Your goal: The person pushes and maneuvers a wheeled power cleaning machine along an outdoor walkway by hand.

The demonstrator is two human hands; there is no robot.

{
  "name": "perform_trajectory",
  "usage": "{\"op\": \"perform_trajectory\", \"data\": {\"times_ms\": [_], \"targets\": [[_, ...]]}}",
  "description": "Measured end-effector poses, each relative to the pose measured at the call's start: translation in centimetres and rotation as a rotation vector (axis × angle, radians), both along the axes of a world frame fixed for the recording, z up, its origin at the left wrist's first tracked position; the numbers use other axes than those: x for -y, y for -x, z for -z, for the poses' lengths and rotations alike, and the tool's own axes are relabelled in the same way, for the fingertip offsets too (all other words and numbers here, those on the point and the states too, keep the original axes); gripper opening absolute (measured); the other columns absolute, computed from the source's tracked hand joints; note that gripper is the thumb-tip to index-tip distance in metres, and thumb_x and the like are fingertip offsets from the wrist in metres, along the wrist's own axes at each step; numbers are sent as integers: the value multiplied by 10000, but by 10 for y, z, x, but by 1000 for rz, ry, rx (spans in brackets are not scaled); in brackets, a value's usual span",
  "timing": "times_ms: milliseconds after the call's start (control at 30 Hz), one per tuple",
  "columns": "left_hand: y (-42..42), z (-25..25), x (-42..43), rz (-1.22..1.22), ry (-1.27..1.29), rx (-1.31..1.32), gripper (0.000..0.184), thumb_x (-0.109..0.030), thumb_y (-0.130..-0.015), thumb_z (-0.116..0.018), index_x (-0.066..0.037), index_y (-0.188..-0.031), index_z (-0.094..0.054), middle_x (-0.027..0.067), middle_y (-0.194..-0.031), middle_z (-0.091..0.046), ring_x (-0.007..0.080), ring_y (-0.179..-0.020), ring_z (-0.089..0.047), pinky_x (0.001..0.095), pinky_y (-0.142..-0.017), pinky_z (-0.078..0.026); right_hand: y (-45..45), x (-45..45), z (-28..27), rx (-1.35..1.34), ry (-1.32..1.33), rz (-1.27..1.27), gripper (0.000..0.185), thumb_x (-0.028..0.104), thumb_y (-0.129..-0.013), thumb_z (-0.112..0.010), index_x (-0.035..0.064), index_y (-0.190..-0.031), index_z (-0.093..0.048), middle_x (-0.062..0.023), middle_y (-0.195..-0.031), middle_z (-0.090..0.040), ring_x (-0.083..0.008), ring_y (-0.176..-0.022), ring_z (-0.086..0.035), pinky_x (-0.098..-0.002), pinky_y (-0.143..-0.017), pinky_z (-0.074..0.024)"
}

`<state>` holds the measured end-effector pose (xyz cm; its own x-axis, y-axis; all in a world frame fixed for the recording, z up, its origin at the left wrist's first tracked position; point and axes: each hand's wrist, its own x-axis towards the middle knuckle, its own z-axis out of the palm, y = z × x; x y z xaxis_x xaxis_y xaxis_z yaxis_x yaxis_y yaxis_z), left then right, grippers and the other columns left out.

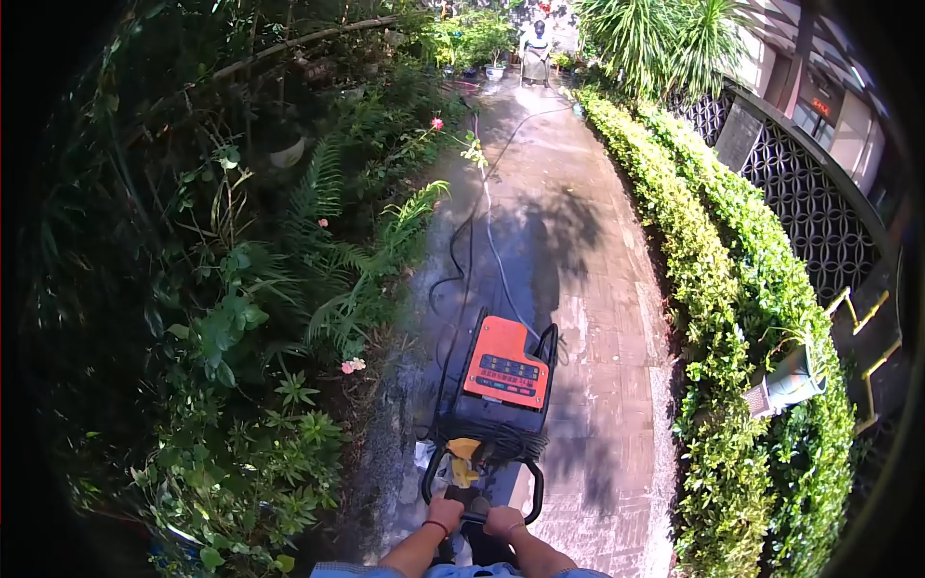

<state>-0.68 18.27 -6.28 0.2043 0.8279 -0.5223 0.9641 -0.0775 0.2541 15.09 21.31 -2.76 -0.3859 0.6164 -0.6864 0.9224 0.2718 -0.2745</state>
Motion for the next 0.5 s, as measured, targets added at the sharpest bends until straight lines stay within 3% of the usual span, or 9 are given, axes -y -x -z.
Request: {"op": "perform_trajectory", "data": {"times_ms": [167, 267, 500], "targets": [[-12, 19, -7, 0, -56, 11, 122, -131, -680, -520, -132, -713, -637, 94, -731, -628, 265, -716, -612, 418, -687, -395, -11, -15, 13, 38, -5, -39, 284, 269, -650, -523, 85, -827, -649, -134, -846, -627, -280, -816, -606, -366, -711, -483], [-19, 2, -22, 21, -51, -48, 161, -141, -731, -501, -140, -739, -661, 68, -750, -644, 234, -730, -628, 384, -707, -410, -16, -30, 2, 47, 2, -75, 295, 290, -646, -546, 82, -825, -653, -137, -846, -626, -274, -815, -608, -366, -712, -483], [-16, -5, -47, -12, -172, -29, 148, -136, -701, -498, -130, -696, -646, 88, -722, -633, 241, -714, -619, 395, -668, -407, -14, -51, 1, 70, -76, -14, 261, 205, -729, -454, 76, -836, -653, -141, -852, -628, -270, -819, -611, -364, -717, -480]]}}
